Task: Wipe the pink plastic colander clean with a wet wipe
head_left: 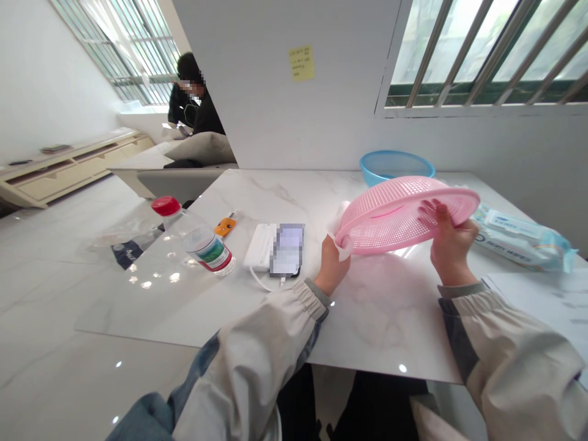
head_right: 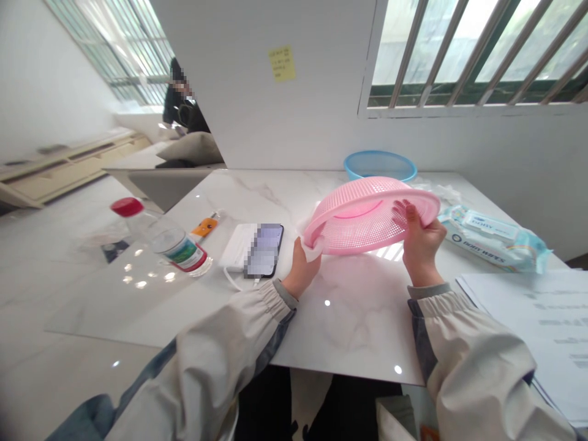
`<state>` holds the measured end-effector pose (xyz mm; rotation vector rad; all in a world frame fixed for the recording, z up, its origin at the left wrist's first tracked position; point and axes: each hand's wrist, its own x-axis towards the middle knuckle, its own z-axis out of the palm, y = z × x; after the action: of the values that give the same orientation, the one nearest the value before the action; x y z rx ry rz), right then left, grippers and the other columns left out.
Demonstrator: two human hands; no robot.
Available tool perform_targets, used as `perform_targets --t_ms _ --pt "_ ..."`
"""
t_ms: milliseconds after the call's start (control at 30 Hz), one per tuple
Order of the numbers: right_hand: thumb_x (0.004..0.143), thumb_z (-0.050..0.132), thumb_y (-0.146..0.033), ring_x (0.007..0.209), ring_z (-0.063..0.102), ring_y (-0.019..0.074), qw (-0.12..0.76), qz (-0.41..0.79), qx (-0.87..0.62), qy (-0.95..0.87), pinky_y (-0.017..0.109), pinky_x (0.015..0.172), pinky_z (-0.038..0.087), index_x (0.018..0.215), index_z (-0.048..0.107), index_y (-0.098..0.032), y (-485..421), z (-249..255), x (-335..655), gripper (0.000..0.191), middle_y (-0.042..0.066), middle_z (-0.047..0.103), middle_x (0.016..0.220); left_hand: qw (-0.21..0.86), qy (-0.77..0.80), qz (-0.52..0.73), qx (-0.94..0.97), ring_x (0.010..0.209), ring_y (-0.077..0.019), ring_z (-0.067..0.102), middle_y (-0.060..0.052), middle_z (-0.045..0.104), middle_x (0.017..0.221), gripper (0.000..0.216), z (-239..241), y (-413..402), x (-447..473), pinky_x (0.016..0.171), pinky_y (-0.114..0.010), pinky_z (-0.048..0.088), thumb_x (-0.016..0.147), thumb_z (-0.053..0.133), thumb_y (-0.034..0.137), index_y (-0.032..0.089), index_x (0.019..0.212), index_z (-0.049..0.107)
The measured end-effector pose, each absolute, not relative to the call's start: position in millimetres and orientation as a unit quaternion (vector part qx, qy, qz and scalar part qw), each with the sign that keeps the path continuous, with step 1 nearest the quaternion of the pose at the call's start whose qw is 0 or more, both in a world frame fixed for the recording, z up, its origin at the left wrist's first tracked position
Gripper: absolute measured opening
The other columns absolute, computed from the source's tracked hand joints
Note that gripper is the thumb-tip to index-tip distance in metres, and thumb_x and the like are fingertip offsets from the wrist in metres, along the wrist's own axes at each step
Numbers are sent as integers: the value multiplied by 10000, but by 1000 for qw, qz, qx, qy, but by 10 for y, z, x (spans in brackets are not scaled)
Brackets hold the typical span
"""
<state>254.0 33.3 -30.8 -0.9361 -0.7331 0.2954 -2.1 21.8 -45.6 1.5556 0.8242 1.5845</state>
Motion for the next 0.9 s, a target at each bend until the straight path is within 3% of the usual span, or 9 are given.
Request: perform_targets --t_ms 367,900 --pt "804 1024 -642 1079 871 302 793 248 -450 -328 496 884 756 1129 863 -223 345 -400 2526 554 102 874 1188 403 319 608 605 1649 -397 574 -182 716 1634 529 -390 181 -28 1451 -623 364 1035 711 339 190 1543 706" --pt "719 1061 -680 1135 861 335 781 272 -460 -325 538 920 743 1123 861 -226 346 -403 2522 640 112 871 1197 423 313 612 590 1687 -375 536 -172 689 1673 562 -339 146 -25 1467 -596 338 1024 732 320 196 1570 688"
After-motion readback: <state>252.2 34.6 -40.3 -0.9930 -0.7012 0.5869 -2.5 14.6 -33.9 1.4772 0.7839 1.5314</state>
